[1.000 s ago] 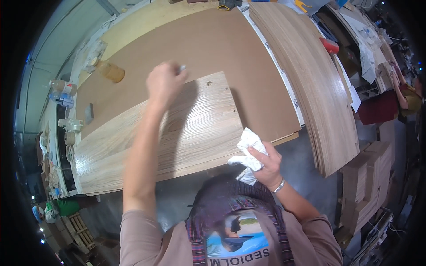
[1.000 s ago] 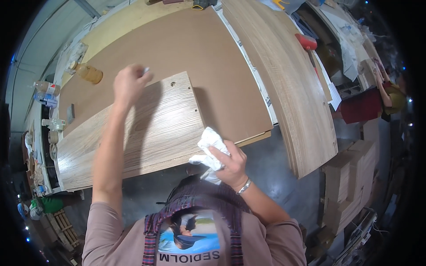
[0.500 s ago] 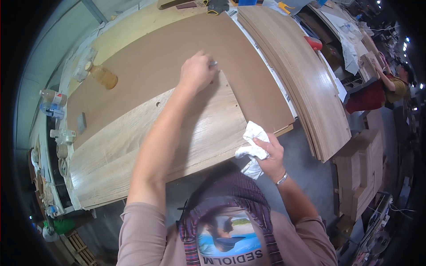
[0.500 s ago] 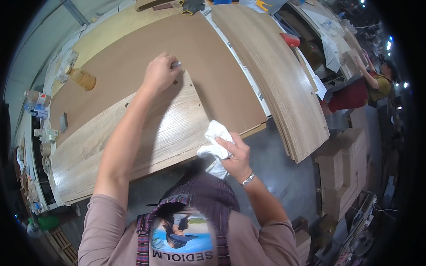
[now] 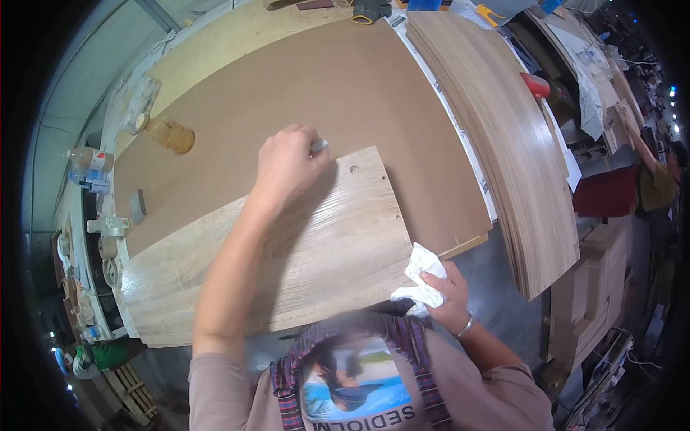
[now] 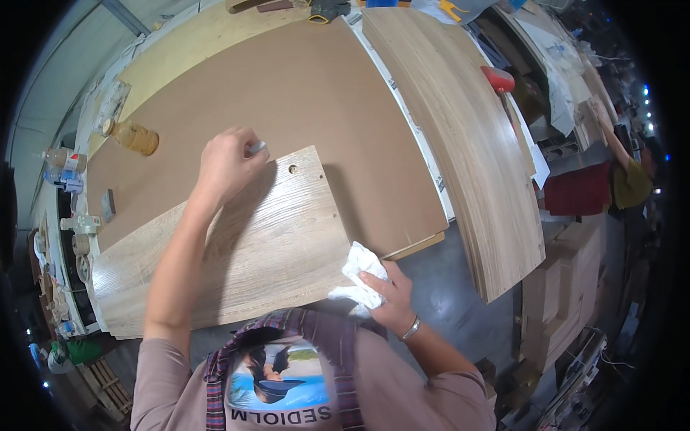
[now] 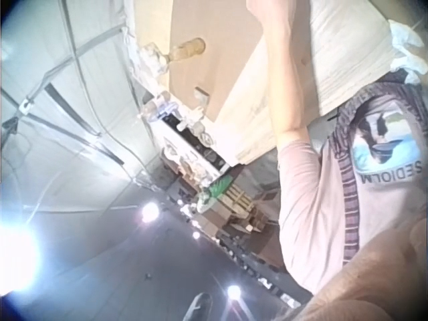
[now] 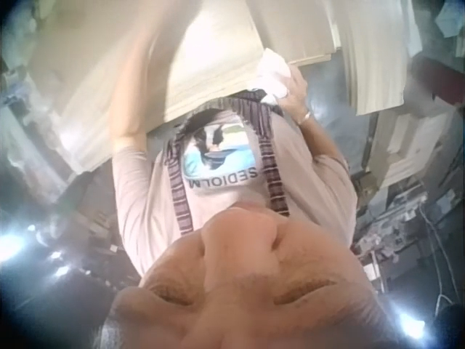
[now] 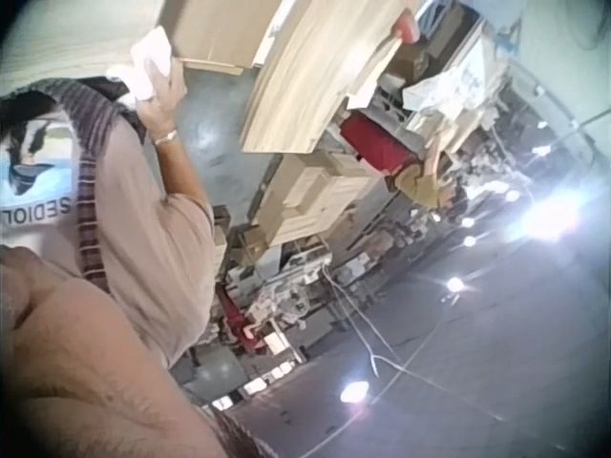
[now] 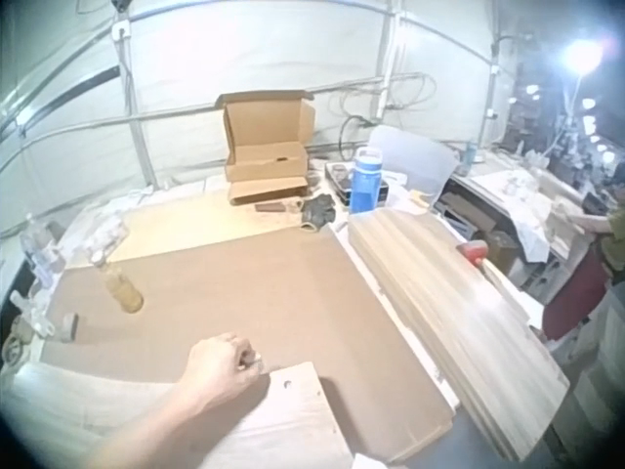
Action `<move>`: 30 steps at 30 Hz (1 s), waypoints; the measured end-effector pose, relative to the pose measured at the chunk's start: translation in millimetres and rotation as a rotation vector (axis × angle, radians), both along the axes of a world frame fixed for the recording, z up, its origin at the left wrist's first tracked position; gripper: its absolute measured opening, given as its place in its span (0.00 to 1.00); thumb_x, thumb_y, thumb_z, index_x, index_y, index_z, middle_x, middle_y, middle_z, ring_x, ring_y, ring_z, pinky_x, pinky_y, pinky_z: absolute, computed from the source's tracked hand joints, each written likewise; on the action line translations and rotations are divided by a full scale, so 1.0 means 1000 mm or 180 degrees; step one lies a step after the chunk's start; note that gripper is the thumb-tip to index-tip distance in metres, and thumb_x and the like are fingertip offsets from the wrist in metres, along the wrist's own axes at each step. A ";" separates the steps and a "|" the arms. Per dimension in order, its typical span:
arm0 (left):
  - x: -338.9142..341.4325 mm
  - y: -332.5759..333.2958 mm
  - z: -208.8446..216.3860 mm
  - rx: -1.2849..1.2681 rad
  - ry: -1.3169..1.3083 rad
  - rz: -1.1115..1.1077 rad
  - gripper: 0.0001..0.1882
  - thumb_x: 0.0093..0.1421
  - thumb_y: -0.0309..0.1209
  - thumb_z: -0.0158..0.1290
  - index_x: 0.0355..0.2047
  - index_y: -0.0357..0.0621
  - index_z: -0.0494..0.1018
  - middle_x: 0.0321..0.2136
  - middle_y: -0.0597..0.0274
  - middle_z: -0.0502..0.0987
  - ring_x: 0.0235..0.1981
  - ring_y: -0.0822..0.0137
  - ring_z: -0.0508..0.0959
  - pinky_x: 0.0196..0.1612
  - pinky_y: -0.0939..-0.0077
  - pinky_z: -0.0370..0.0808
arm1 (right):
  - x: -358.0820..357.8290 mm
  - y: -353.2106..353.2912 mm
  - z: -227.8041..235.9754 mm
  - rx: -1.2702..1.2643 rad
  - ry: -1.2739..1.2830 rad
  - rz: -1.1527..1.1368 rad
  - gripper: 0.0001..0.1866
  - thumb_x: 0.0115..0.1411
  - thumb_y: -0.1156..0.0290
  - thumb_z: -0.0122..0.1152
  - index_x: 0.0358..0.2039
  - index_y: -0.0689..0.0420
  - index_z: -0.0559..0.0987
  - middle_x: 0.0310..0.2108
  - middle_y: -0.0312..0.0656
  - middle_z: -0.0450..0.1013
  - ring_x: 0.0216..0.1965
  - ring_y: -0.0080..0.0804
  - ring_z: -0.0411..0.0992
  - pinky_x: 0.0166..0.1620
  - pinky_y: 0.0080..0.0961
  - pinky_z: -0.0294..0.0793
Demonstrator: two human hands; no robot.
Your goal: The person sands the surfaces and edges of wooden panels with a sanding block and wipes them with a cloth.
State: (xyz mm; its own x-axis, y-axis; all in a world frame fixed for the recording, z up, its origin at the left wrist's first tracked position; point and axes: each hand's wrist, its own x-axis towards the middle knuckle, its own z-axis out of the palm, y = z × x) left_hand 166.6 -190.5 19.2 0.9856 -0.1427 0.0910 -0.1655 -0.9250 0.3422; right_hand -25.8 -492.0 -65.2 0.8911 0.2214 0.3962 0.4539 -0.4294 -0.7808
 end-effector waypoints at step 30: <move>-0.132 0.179 0.004 -0.0228 -0.0438 0.2547 0.13 0.54 0.34 0.58 0.28 0.33 0.75 0.28 0.42 0.78 0.32 0.45 0.79 0.37 0.55 0.74 | 0.131 0.097 0.117 -0.1199 -0.0090 0.0708 0.23 0.46 0.81 0.67 0.46 0.62 0.81 0.45 0.54 0.74 0.43 0.51 0.76 0.46 0.34 0.75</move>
State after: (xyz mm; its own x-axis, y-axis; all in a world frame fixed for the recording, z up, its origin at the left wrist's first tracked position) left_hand 34.9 -11.1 23.1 0.7659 0.6108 0.2008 0.4914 -0.7575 0.4298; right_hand 105.1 -394.6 52.2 0.7953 0.5404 0.2746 0.5864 -0.5712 -0.5744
